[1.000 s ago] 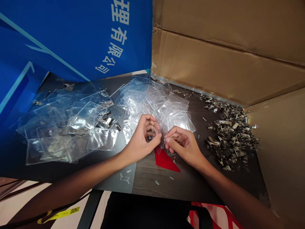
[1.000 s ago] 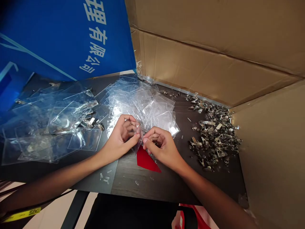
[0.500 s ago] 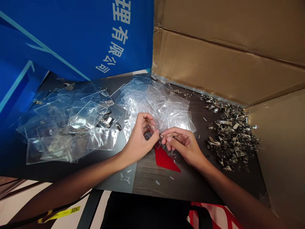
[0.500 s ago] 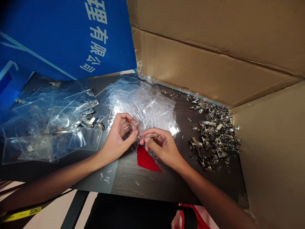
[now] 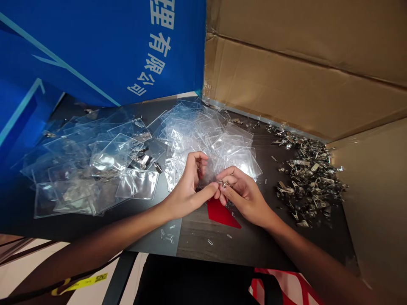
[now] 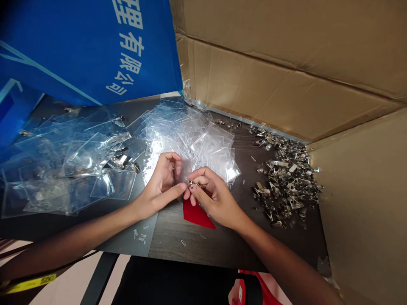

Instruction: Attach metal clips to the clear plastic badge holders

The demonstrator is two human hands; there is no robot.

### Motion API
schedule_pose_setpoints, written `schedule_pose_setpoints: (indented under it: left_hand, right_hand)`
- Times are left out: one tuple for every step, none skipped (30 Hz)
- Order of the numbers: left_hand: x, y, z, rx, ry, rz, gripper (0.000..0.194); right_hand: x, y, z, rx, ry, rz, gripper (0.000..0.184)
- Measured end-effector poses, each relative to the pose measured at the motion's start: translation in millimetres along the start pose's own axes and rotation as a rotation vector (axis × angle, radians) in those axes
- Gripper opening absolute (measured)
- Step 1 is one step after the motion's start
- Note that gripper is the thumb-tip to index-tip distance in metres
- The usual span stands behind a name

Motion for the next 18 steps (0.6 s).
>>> schedule_pose_setpoints:
  left_hand:
    - [0.3, 1.2, -0.4, 0.02, 0.007, -0.015, 0.052]
    - [0.8, 2.2, -0.9, 0.045, 0.015, -0.03, 0.054]
    - [1.3, 3.1, -1.4, 0.067, 0.021, -0.041, 0.055]
    - [1.8, 3.7, -1.4, 0.082, 0.016, -0.049, 0.055]
    - [2.3, 3.9, -1.4, 0.092, 0.012, -0.055, 0.055]
    - [2.8, 3.7, -1.6, 0.095, 0.012, -0.062, 0.054]
    - [3.2, 3.2, -1.7, 0.097, 0.013, -0.069, 0.054]
    - [3.5, 2.5, -1.8, 0.101, 0.015, -0.076, 0.055]
    - [3.8, 1.7, -1.7, 0.105, 0.015, -0.082, 0.056]
    - [4.0, 1.1, -1.4, 0.109, 0.015, -0.087, 0.056]
    - [4.1, 0.5, -1.2, 0.11, 0.015, -0.088, 0.057]
    - [4.1, 0.1, -1.0, 0.111, 0.015, -0.087, 0.057]
    - [4.2, -0.1, -0.8, 0.111, 0.016, -0.086, 0.058]
    - [4.2, -0.4, -0.8, 0.111, 0.018, -0.087, 0.058]
    - [4.1, -0.7, -0.9, 0.11, 0.02, -0.088, 0.058]
    - [4.0, -0.9, -1.1, 0.111, 0.025, -0.09, 0.058]
    - [3.9, -1.1, -1.4, 0.11, 0.029, -0.092, 0.058]
    - [3.8, -1.3, -1.7, 0.109, 0.031, -0.094, 0.057]
  right_hand:
    - [-0.3, 0.9, 0.4, -0.007, -0.002, -0.003, 0.02]
    - [-0.6, 1.8, 0.9, -0.019, -0.008, -0.008, 0.02]
    - [-0.7, 2.7, 1.4, -0.033, -0.015, -0.015, 0.022]
    - [-0.9, 3.7, 1.9, -0.048, -0.024, -0.021, 0.023]
    - [-1.1, 4.8, 2.3, -0.062, -0.033, -0.02, 0.024]
    - [-1.5, 5.9, 2.6, -0.075, -0.04, -0.014, 0.024]
    - [-1.8, 7.0, 2.7, -0.088, -0.045, -0.006, 0.024]
    - [-2.3, 8.0, 2.6, -0.1, -0.047, 0.003, 0.025]
    - [-2.8, 8.7, 2.6, -0.112, -0.05, 0.01, 0.026]
    - [-3.2, 9.2, 2.6, -0.124, -0.056, 0.013, 0.027]
    - [-3.5, 9.4, 2.8, -0.134, -0.064, 0.012, 0.027]
    - [-3.7, 9.4, 3.0, -0.142, -0.073, 0.008, 0.028]
    - [-3.7, 9.4, 3.3, -0.147, -0.085, 0.008, 0.028]
    - [-3.6, 9.5, 3.6, -0.151, -0.097, 0.008, 0.027]
    - [-3.3, 9.5, 3.8, -0.152, -0.106, 0.012, 0.026]
    - [-2.9, 9.5, 3.8, -0.149, -0.11, 0.018, 0.026]
    - [-2.5, 9.6, 3.7, -0.144, -0.111, 0.026, 0.025]
    - [-2.2, 9.6, 3.6, -0.137, -0.111, 0.034, 0.024]
Point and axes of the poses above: each hand's wrist, its own x-axis towards the middle knuckle, its own z-axis out of the back of the hand, y = z × x, the point moved 5 cm from there along x, towards the middle knuckle, and after that the axes turned 8 degrees about -z, right-handed, at the moved point
